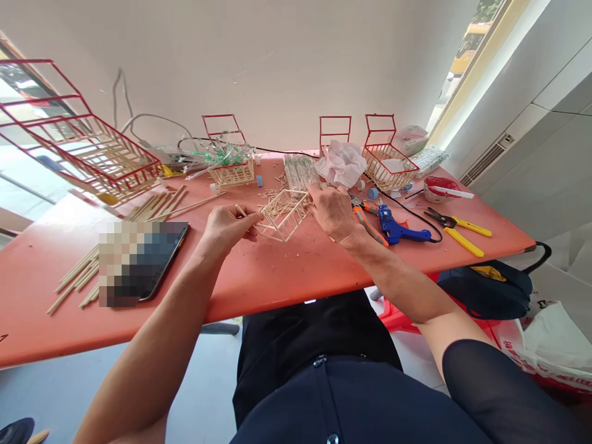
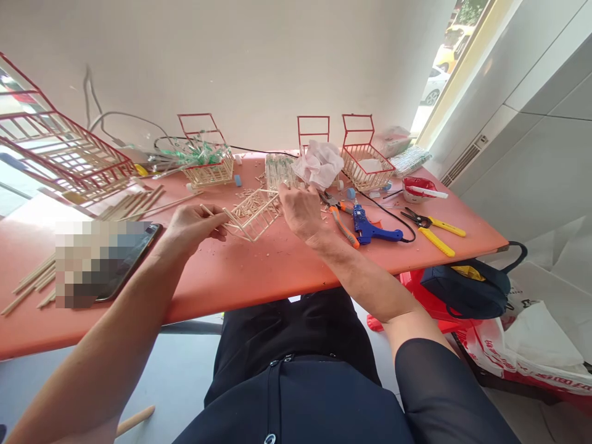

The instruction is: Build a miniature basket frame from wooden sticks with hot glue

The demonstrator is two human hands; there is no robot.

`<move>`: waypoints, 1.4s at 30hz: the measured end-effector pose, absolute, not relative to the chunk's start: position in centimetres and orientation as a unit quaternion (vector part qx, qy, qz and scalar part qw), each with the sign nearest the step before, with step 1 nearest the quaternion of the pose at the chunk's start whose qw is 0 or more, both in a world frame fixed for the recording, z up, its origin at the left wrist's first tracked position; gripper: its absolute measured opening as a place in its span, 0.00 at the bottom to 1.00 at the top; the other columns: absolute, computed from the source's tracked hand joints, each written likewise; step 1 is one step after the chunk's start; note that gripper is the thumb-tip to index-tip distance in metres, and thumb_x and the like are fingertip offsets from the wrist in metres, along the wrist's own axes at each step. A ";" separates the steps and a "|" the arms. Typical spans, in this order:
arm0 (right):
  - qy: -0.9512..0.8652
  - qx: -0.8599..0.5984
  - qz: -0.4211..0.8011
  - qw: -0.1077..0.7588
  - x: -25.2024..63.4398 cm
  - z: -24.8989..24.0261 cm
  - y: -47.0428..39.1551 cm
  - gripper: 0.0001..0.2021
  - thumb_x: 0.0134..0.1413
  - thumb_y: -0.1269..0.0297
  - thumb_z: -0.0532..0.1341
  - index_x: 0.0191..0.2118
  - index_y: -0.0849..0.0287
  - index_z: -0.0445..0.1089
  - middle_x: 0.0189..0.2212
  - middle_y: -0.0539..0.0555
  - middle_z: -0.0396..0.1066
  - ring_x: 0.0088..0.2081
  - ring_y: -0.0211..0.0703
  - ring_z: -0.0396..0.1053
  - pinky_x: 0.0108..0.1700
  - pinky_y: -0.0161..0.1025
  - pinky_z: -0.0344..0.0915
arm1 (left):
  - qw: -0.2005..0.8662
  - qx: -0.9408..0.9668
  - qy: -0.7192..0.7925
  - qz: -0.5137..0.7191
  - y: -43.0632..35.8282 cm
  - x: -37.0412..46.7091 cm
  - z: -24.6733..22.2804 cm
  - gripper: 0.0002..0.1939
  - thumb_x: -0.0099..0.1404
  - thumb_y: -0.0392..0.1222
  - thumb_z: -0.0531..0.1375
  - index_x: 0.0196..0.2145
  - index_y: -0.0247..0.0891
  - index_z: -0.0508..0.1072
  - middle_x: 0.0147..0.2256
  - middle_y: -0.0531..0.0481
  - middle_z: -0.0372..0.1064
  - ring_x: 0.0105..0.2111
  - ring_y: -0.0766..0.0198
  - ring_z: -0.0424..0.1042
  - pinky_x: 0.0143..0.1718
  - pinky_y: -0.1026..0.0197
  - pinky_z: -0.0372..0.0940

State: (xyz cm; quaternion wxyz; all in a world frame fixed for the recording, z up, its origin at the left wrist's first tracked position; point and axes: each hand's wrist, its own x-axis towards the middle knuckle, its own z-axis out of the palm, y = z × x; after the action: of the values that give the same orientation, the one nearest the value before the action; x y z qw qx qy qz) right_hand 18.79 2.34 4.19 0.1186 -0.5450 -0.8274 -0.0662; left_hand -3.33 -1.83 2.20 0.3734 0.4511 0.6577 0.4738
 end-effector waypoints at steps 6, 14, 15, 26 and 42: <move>-0.826 -0.547 -0.071 0.118 18.5 4.2 2.1 0.15 0.77 0.66 0.53 0.54 0.62 0.76 0.48 0.66 0.83 0.54 0.55 0.77 0.57 0.47 0.63 | 0.379 0.456 0.656 0.466 -1.8 -3.1 2.3 0.08 0.44 0.43 0.67 0.20 0.36 0.74 0.15 0.52 0.67 0.17 0.66 0.68 0.19 0.65 0.70; -0.828 -0.545 -0.068 0.110 18.3 4.4 1.7 0.19 0.76 0.70 0.49 0.55 0.64 0.77 0.48 0.67 0.83 0.52 0.54 0.78 0.58 0.48 0.61 | 0.373 0.460 0.661 0.461 -1.9 -3.3 2.1 0.11 0.47 0.45 0.67 0.24 0.35 0.76 0.17 0.51 0.68 0.19 0.64 0.70 0.21 0.64 0.71; -0.829 -0.544 -0.067 0.109 18.4 4.4 1.7 0.19 0.76 0.70 0.49 0.55 0.63 0.77 0.47 0.67 0.83 0.52 0.54 0.78 0.58 0.48 0.61 | 0.371 0.461 0.662 0.461 -1.9 -3.2 2.1 0.11 0.47 0.45 0.68 0.24 0.35 0.76 0.17 0.51 0.68 0.19 0.64 0.70 0.21 0.64 0.70; -0.827 -0.543 -0.067 0.127 18.5 4.1 2.3 0.17 0.71 0.72 0.53 0.50 0.60 0.81 0.45 0.64 0.84 0.49 0.53 0.78 0.58 0.48 0.61 | 0.358 0.466 0.667 0.457 -1.9 -3.4 2.3 0.10 0.46 0.45 0.67 0.23 0.35 0.76 0.17 0.51 0.68 0.18 0.64 0.69 0.20 0.65 0.69; -0.731 -0.655 -0.041 0.187 22.1 5.5 4.7 0.15 0.69 0.64 0.58 0.45 0.62 0.83 0.42 0.70 0.83 0.49 0.63 0.79 0.52 0.52 0.71 | 0.258 0.354 0.674 0.595 -3.1 -6.7 5.5 0.04 0.48 0.35 0.65 0.26 0.35 0.75 0.19 0.59 0.66 0.18 0.71 0.66 0.20 0.69 0.67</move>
State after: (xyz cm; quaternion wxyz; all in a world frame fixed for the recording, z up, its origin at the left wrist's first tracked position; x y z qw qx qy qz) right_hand 22.10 4.72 5.49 0.1868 -0.6548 -0.7312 -0.0409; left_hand -6.68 -3.14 5.51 0.2575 0.3539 0.6738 0.5953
